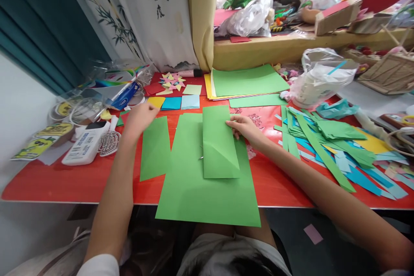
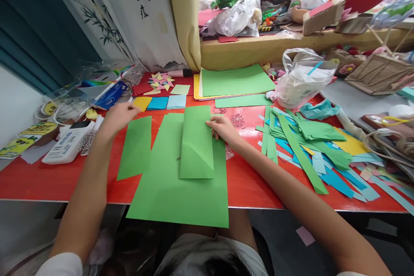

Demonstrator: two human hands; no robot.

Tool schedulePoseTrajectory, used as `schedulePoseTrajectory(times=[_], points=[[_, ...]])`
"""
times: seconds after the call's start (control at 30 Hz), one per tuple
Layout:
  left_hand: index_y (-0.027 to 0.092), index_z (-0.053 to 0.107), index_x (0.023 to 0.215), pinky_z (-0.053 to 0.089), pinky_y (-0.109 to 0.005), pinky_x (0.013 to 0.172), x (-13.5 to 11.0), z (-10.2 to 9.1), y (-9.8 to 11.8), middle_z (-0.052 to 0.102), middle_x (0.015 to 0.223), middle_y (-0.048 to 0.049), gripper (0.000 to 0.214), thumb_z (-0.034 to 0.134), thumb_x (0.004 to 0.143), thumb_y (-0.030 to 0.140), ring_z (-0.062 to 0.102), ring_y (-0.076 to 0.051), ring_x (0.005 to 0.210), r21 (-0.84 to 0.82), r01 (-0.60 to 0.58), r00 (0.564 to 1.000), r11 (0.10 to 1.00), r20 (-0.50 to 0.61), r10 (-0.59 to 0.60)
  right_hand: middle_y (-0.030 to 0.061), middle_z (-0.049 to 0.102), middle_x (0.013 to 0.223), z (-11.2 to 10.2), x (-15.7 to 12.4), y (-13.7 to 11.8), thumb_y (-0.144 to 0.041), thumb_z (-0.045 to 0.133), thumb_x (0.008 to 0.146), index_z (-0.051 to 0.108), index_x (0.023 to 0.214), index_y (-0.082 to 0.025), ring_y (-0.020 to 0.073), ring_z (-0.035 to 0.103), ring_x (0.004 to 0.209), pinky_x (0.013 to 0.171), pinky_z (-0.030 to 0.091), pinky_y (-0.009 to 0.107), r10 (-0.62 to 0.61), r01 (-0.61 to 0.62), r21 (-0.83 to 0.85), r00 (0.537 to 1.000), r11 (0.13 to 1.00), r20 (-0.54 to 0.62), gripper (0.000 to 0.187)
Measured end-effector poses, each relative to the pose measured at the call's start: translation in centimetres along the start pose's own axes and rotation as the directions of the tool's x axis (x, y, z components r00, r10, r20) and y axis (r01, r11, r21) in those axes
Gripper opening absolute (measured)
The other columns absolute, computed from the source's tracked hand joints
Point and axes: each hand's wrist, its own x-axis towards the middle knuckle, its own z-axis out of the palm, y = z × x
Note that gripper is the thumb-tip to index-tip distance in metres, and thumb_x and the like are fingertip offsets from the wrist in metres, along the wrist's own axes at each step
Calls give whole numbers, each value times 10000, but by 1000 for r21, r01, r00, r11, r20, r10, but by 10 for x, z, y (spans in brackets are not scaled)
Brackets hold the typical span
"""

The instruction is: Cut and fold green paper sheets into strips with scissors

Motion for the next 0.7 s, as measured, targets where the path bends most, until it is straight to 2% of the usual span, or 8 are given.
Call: schedulePoseTrajectory(times=[0.07,0.13,0.27,0.37,0.43,0.53,0.63,0.7], points=[[170,621,755,315,-241,527,-11,20,28,630,730,-41,248,521,780,396,445,-121,547,-332,-80,988,940,97,119,-46,484,480,1,-4,-3,-323,556,838,500,747,-177,50,374,382,385,242,175,18,-16,-56,999,998,44,181],[163,610,764,280,-227,474,-23,40,51,565,650,-8,256,538,773,408,374,-85,477,-513,-48,959,857,217,183,-41,500,466,4,-8,-8,-340,547,846,504,766,-177,50,351,374,388,213,183,29,-20,-87,994,996,106,186],[159,571,723,170,-217,422,-38,65,67,340,507,64,215,589,751,371,234,-53,426,-718,28,960,695,213,182,-51,466,452,9,-15,-15,-342,537,848,494,772,-178,76,435,408,412,253,197,49,-24,-129,980,991,194,185],[150,571,695,143,-217,423,-40,70,64,264,478,80,203,613,736,345,199,-47,424,-777,69,961,625,220,168,-35,522,541,8,-14,-13,-376,540,843,500,816,-185,113,531,501,460,328,222,-18,55,-237,988,970,153,197],[144,589,705,136,-219,424,-39,71,63,291,485,76,188,629,717,327,199,-42,426,-797,88,957,598,234,172,13,622,742,4,-11,-13,-379,560,833,525,869,-186,142,595,666,570,410,256,-185,192,-362,981,912,53,199],[138,608,738,135,-222,422,-39,72,65,384,522,61,172,650,681,295,217,-35,426,-822,121,956,556,247,158,64,636,1027,0,-5,-23,-334,564,838,555,965,-179,176,587,899,756,444,310,-442,350,-530,896,772,-53,200],[140,622,752,149,-225,418,-41,72,69,378,503,70,174,659,663,285,228,-40,421,-834,120,960,538,236,152,80,632,1064,5,5,-45,-291,556,850,579,1003,-165,199,559,970,799,432,323,-536,424,-654,843,627,32,200],[144,628,743,150,-230,418,-42,71,71,347,479,77,170,657,665,291,229,-46,420,-843,87,967,531,200,159,77,650,1033,15,15,-61,-292,551,859,612,965,-162,211,554,974,791,417,321,-491,455,-716,853,530,179,179]])
